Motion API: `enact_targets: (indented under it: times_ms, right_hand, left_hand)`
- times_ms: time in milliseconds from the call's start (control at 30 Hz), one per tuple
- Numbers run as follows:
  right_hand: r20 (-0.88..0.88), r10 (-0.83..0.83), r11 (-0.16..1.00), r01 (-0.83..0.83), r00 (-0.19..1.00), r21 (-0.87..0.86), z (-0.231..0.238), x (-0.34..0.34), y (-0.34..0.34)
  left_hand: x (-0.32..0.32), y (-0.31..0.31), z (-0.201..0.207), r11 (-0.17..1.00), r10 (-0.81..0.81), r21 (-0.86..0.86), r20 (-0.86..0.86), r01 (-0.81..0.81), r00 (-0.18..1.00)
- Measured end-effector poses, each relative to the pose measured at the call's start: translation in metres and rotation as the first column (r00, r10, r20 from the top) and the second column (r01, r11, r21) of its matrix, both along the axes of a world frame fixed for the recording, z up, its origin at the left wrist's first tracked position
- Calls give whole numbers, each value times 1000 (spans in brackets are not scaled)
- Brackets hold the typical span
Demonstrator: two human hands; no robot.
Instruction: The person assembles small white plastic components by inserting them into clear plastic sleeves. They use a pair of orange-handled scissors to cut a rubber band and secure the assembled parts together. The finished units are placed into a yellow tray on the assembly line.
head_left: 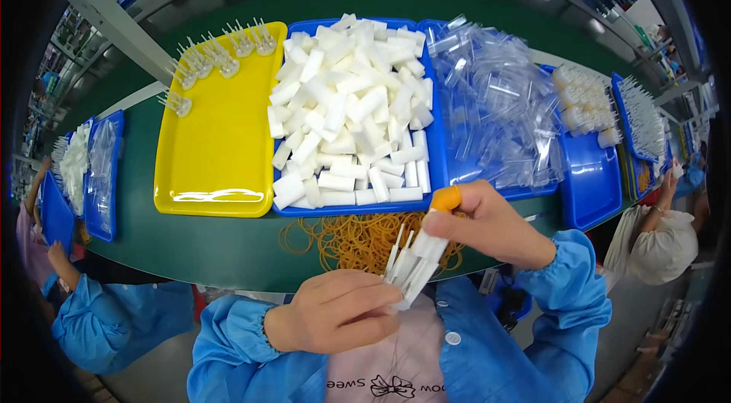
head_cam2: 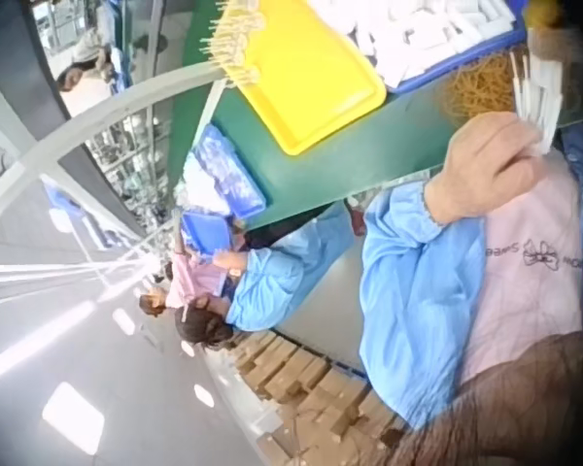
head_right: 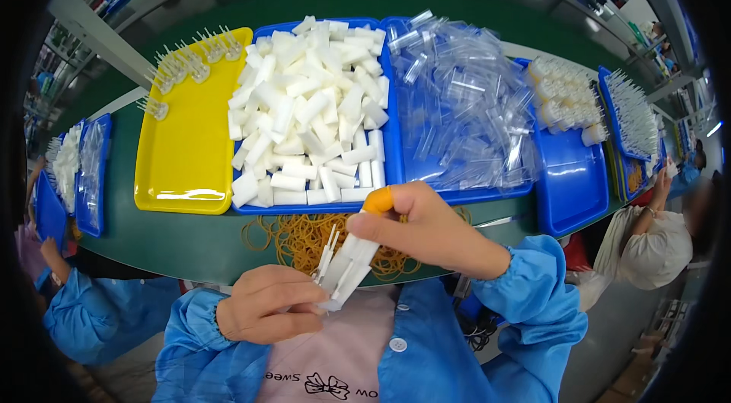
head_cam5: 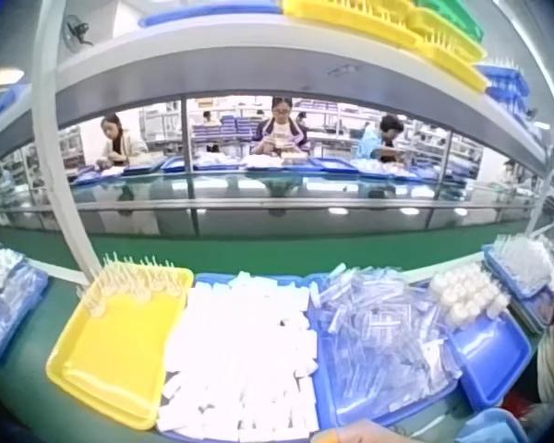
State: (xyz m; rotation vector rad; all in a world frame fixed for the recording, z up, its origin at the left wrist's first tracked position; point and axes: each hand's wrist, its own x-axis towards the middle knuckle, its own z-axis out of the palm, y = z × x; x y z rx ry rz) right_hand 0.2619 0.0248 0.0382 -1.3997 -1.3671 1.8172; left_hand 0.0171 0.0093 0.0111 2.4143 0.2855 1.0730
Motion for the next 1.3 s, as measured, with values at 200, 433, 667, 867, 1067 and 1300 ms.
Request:
enact_targets:
  times_ms: [200, 433, 667, 867, 1067, 1300]
  right_hand:
    - [-227, -78, 997, 72, 971, -34, 8, -6, 4]
    - [140, 93, 957, -128, 986, 262, 8, -3, 13]
    - [-161, -22, 995, 37, 987, 93, 12, -10, 14]
    - [-72, 18, 984, -5, 997, 180, 8, -11, 17]
    - [100, 19, 910, -59, 995, 410, 5, -10, 15]
    - [47, 181, 937, -187, 982, 295, 14, -9, 15]
  left_hand:
    - [-4, 2, 5, 982, 41, -188, 49, -31, 998]
    - [-5, 2, 3, 995, 65, -76, 31, -63, 997]
    - [-7, 2, 5, 992, 96, -82, 53, -92, 994]
    - [-6, 3, 5, 993, 117, 16, 44, -118, 992]
    - [-6, 3, 5, 992, 127, -29, 65, -126, 990]
    - [-6, 1, 4, 985, 143, -113, 96, -132, 985]
